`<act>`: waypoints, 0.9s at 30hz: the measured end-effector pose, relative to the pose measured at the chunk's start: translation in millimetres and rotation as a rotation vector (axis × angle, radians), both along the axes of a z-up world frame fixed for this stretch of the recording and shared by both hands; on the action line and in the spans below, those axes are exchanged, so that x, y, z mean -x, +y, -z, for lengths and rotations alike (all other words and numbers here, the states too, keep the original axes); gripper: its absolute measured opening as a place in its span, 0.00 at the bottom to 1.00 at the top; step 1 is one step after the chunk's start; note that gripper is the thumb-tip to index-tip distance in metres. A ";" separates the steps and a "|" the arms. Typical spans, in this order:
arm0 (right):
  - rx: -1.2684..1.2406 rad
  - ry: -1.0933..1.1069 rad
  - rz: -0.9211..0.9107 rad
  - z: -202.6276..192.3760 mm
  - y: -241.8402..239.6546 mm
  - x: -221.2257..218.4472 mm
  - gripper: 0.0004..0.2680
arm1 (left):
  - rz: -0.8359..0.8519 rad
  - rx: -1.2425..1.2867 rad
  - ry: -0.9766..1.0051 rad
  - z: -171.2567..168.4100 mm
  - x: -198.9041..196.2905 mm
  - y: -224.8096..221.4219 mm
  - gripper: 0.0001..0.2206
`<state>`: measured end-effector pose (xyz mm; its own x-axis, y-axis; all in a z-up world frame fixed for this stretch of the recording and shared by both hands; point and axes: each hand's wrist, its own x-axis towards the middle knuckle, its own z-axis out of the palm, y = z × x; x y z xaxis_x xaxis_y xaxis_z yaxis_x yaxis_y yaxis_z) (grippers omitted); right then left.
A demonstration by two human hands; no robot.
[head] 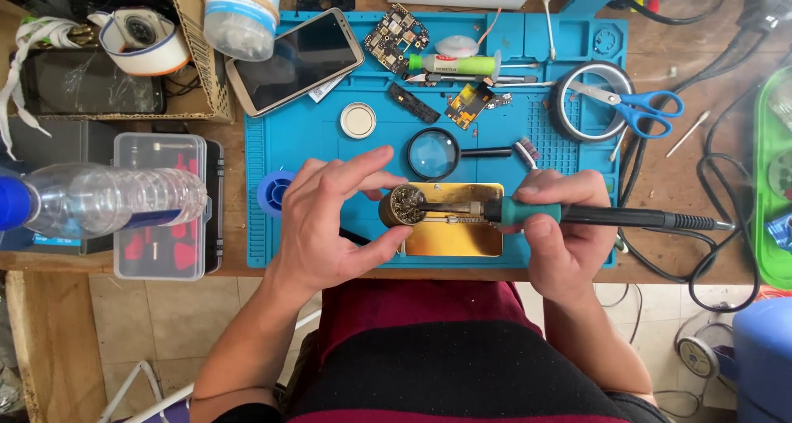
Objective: Cleaning a soldering iron tip and performing repair work on a mobile phone circuit board at a workbench.
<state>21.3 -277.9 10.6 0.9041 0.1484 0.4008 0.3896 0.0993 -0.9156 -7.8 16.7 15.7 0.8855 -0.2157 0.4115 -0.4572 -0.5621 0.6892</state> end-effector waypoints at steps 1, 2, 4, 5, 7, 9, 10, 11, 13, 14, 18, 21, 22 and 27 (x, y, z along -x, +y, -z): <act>0.000 0.001 -0.002 -0.1 -1.2 0.4 0.11 | -0.002 0.000 0.001 -0.4 0.1 0.3 0.35; 0.017 -0.016 -0.028 -0.3 -2.6 0.6 0.10 | -0.004 0.017 0.009 -1.0 0.2 0.4 0.34; 0.035 -0.033 -0.053 1.5 -7.2 1.2 0.09 | -0.005 0.035 0.016 -2.8 -0.8 0.7 0.33; 0.022 -0.054 -0.024 3.8 -10.2 1.9 0.09 | -0.021 0.038 0.036 -4.2 -1.0 1.0 0.33; 0.009 -0.072 0.004 6.3 -13.8 2.7 0.09 | -0.037 0.042 0.056 -5.3 -0.9 1.8 0.34; 0.017 -0.117 0.075 6.5 -15.1 2.8 0.09 | -0.031 0.053 0.083 -5.2 -0.3 2.5 0.34; 0.017 -0.116 0.074 7.9 -14.9 2.1 0.09 | -0.032 0.053 0.084 -4.9 -0.6 2.4 0.34; 0.024 -0.118 0.061 9.4 -14.4 1.3 0.09 | -0.020 0.046 0.074 -4.5 -0.9 2.6 0.33; 0.030 -0.120 0.048 9.8 -14.7 0.5 0.09 | -0.008 0.038 0.064 -3.9 -1.6 2.7 0.33; 0.063 -0.122 0.010 8.9 -15.4 0.5 0.09 | 0.004 0.032 0.049 -3.5 -2.0 2.7 0.33; 0.070 -0.132 -0.008 5.5 -17.8 0.3 0.09 | -0.012 0.010 0.037 -6.3 -2.9 3.5 0.33; 0.098 -0.144 -0.011 4.0 -17.6 -0.7 0.09 | 0.004 -0.006 0.015 -5.5 -2.9 3.6 0.33; 0.098 -0.145 -0.010 2.8 -17.1 -0.5 0.09 | 0.005 -0.006 0.015 -4.4 -3.2 3.6 0.33; 0.104 -0.129 -0.040 0.3 -15.2 -0.7 0.09 | 0.010 -0.041 0.000 0.2 -3.5 3.5 0.34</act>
<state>22.0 -293.0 10.3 0.8385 0.2303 0.4938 0.5023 0.0243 -0.8644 -4.3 20.2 15.6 0.8831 -0.2408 0.4026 -0.4631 -0.5854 0.6655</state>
